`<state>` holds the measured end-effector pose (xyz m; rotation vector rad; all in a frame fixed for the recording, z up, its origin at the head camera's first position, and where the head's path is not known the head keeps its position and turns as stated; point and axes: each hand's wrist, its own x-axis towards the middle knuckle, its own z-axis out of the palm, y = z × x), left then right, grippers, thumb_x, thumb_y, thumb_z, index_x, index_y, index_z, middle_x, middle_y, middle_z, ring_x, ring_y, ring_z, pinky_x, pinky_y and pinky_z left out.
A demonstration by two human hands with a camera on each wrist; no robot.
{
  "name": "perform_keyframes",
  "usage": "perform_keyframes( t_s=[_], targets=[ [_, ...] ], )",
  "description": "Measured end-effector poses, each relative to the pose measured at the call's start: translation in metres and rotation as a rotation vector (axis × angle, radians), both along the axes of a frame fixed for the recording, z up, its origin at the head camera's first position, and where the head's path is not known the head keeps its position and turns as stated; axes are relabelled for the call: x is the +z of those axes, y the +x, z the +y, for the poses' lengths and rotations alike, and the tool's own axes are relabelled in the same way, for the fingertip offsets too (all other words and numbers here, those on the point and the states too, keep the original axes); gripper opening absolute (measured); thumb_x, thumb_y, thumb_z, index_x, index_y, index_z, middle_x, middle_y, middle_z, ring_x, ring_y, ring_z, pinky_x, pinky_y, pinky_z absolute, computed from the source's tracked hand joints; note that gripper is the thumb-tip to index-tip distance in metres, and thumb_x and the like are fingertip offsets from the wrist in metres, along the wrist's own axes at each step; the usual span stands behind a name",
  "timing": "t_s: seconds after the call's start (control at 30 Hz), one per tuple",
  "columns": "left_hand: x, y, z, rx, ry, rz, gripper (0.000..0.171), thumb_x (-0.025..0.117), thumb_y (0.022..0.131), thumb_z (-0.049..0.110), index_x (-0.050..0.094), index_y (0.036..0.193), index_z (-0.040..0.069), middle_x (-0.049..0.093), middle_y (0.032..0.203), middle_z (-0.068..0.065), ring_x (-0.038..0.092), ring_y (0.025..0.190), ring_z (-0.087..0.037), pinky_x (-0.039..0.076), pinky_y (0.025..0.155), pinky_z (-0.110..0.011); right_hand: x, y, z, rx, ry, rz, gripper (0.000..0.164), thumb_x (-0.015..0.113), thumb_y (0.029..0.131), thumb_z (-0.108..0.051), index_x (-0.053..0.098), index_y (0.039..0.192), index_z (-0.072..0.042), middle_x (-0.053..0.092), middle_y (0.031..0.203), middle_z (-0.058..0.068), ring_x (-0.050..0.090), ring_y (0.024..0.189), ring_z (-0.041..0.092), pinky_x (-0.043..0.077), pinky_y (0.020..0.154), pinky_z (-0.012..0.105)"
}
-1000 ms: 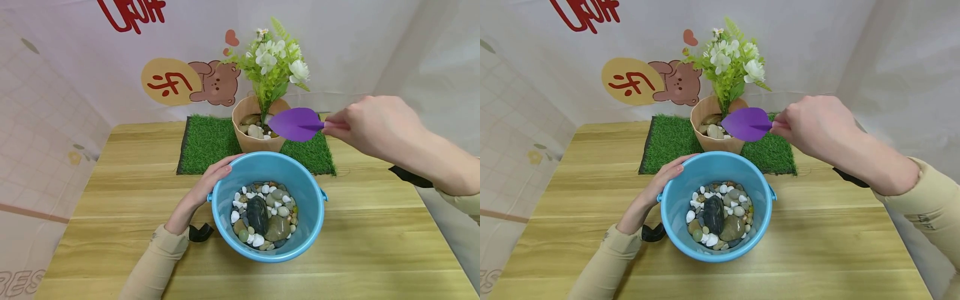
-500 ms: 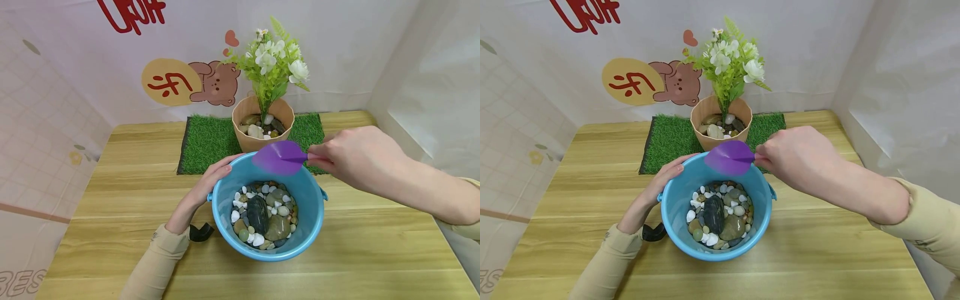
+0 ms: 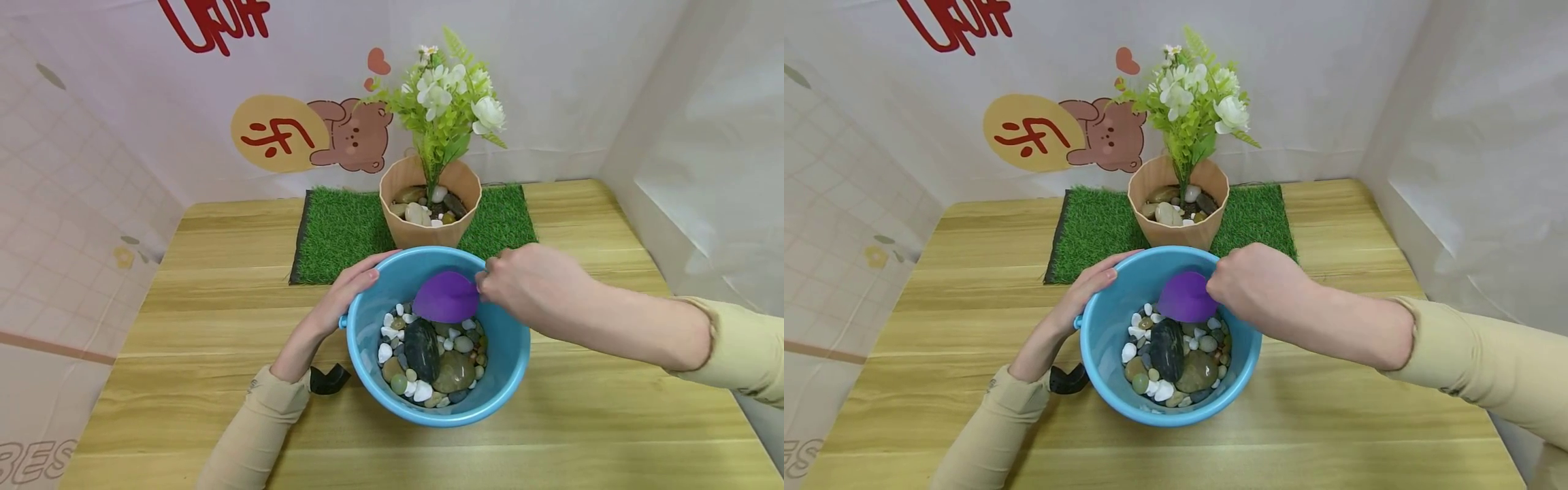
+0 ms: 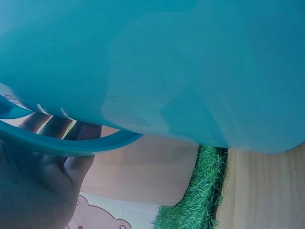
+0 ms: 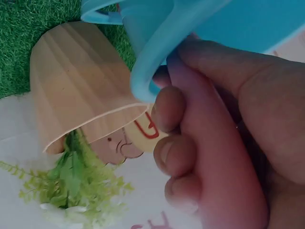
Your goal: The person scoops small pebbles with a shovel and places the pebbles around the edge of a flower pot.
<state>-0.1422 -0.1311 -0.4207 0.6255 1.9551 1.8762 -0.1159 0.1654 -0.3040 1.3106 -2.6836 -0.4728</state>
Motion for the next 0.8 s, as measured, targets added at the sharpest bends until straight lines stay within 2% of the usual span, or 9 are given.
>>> perform_keyframes(
  t_s=[0.07, 0.13, 0.27, 0.4, 0.6, 0.8],
  targets=[
    [0.0, 0.0, 0.0, 0.002, -0.004, 0.003, 0.06, 0.036, 0.107, 0.026, 0.037, 0.162, 0.002, 0.048, 0.16, -0.029, 0.053, 0.142, -0.051, 0.057, 0.106, -0.058, -0.003, 0.001, -0.004, 0.038, 0.023, 0.047, 0.02, 0.081, 0.079, 0.002, 0.069, 0.074, -0.013, 0.063, 0.067, 0.002, 0.056, 0.058, 0.017, 0.054, 0.048, 0.034],
    [0.0, 0.0, 0.0, 0.003, -0.007, 0.004, 0.06, 0.036, 0.107, 0.026, 0.037, 0.162, 0.002, 0.048, 0.16, -0.028, 0.054, 0.142, -0.05, 0.057, 0.106, -0.058, -0.006, 0.002, -0.007, 0.072, 0.039, 0.093, 0.021, 0.079, 0.077, 0.006, 0.068, 0.073, -0.011, 0.062, 0.065, 0.003, 0.055, 0.057, 0.017, 0.054, 0.049, 0.032],
    [0.0, 0.0, 0.001, 0.0, -0.009, 0.004, 0.06, 0.036, 0.107, 0.026, 0.037, 0.162, 0.002, 0.048, 0.159, -0.029, 0.054, 0.141, -0.051, 0.058, 0.106, -0.057, -0.012, 0.003, -0.012, 0.161, 0.114, 0.197, 0.023, 0.082, 0.075, 0.001, 0.066, 0.067, -0.014, 0.06, 0.063, 0.002, 0.049, 0.055, 0.014, 0.05, 0.049, 0.025],
    [0.001, 0.0, -0.001, 0.005, -0.007, 0.005, 0.06, 0.036, 0.107, 0.026, 0.038, 0.162, 0.003, 0.049, 0.159, -0.029, 0.055, 0.141, -0.051, 0.058, 0.105, -0.057, -0.016, 0.001, -0.016, 0.263, 0.174, 0.247, 0.027, 0.083, 0.073, -0.005, 0.063, 0.063, -0.02, 0.058, 0.062, 0.0, 0.042, 0.055, 0.012, 0.043, 0.048, 0.022],
    [0.002, 0.0, -0.002, 0.008, -0.002, -0.005, 0.06, 0.036, 0.107, 0.027, 0.038, 0.162, 0.003, 0.049, 0.158, -0.028, 0.055, 0.14, -0.051, 0.059, 0.104, -0.058, -0.021, -0.009, -0.016, 0.315, 0.119, 0.18, 0.028, 0.082, 0.076, -0.003, 0.066, 0.064, -0.023, 0.064, 0.065, -0.001, 0.05, 0.057, 0.014, 0.049, 0.052, 0.027],
    [0.001, 0.0, -0.001, 0.005, 0.0, -0.007, 0.06, 0.037, 0.107, 0.026, 0.038, 0.162, 0.003, 0.049, 0.159, -0.028, 0.055, 0.141, -0.05, 0.059, 0.105, -0.058, -0.023, -0.013, -0.011, 0.341, 0.024, 0.046, 0.03, 0.081, 0.078, -0.002, 0.066, 0.064, -0.023, 0.063, 0.064, -0.004, 0.052, 0.057, 0.013, 0.048, 0.051, 0.028]
  ],
)
